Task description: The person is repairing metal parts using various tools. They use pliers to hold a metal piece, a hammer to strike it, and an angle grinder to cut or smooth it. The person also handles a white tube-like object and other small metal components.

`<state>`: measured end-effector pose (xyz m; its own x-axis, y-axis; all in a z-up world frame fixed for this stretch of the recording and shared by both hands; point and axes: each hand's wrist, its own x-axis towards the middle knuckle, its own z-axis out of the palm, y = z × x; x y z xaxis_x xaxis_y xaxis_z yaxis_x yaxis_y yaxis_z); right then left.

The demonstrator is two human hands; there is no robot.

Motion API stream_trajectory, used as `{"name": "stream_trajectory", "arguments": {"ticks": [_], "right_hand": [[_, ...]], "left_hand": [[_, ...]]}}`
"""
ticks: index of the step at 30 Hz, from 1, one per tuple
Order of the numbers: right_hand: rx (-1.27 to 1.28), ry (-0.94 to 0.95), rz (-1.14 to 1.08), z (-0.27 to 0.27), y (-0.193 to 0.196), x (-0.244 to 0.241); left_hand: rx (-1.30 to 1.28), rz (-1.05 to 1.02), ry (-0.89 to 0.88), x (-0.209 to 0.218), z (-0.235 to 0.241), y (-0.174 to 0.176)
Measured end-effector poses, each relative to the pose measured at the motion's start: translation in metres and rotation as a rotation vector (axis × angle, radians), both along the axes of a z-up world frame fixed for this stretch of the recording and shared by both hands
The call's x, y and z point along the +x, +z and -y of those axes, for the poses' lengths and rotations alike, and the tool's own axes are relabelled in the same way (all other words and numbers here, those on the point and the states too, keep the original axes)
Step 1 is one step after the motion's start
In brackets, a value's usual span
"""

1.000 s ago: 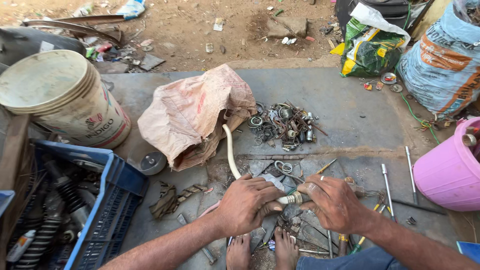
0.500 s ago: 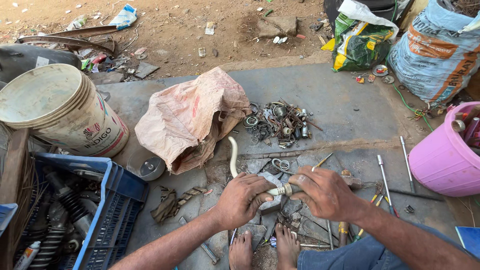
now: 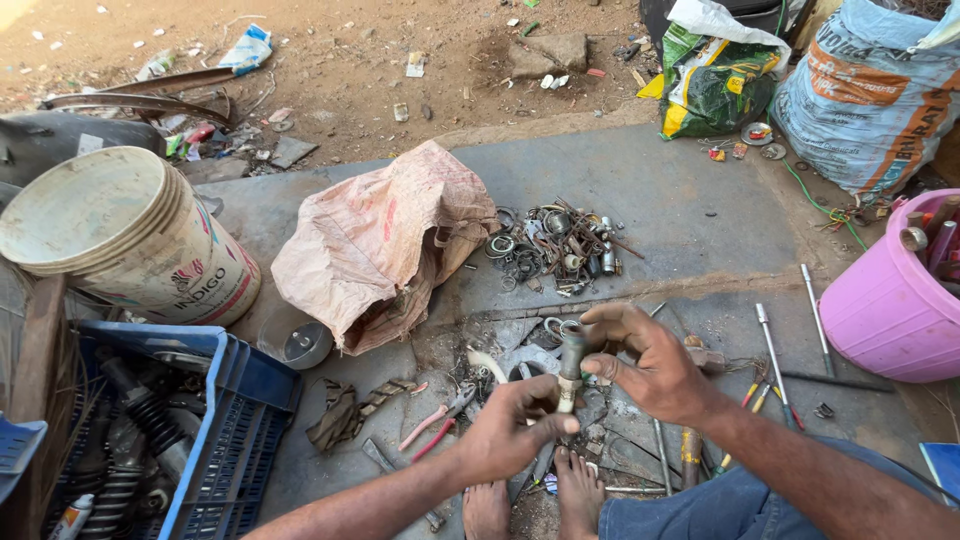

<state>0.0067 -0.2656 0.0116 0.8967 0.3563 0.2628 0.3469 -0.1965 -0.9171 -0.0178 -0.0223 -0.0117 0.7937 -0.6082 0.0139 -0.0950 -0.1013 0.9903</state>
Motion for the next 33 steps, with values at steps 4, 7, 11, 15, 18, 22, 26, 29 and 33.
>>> {"name": "stream_trajectory", "arguments": {"ticks": [4, 7, 11, 15, 18, 22, 26, 29, 33], "right_hand": [[0.042, 0.001, -0.210, -0.006, -0.022, 0.001], [-0.082, 0.153, -0.289, -0.011, -0.034, -0.005], [-0.130, 0.270, -0.387, -0.023, -0.049, -0.016], [-0.049, 0.233, -0.325, -0.031, -0.053, -0.020], [-0.037, 0.176, -0.247, -0.031, -0.052, -0.019], [-0.184, 0.118, -0.065, -0.027, -0.049, -0.019], [-0.167, 0.168, -0.117, -0.027, -0.047, -0.019], [-0.119, 0.175, -0.173, -0.028, -0.047, -0.019], [-0.075, 0.159, -0.196, -0.028, -0.046, -0.019]], "left_hand": [[-0.385, -0.307, -0.005, 0.001, 0.004, 0.001], [-0.437, -0.367, 0.079, 0.008, -0.002, 0.004], [-0.387, -0.261, 0.187, 0.016, -0.006, 0.008], [-0.322, -0.080, 0.226, 0.020, -0.009, 0.013], [-0.311, -0.083, 0.190, 0.022, -0.016, 0.019], [-0.269, -0.149, 0.178, 0.026, -0.025, 0.029], [-0.344, -0.118, 0.182, 0.033, -0.036, 0.040], [-0.357, -0.111, 0.196, 0.037, -0.042, 0.045], [-0.349, -0.141, 0.231, 0.037, -0.045, 0.046]]}}
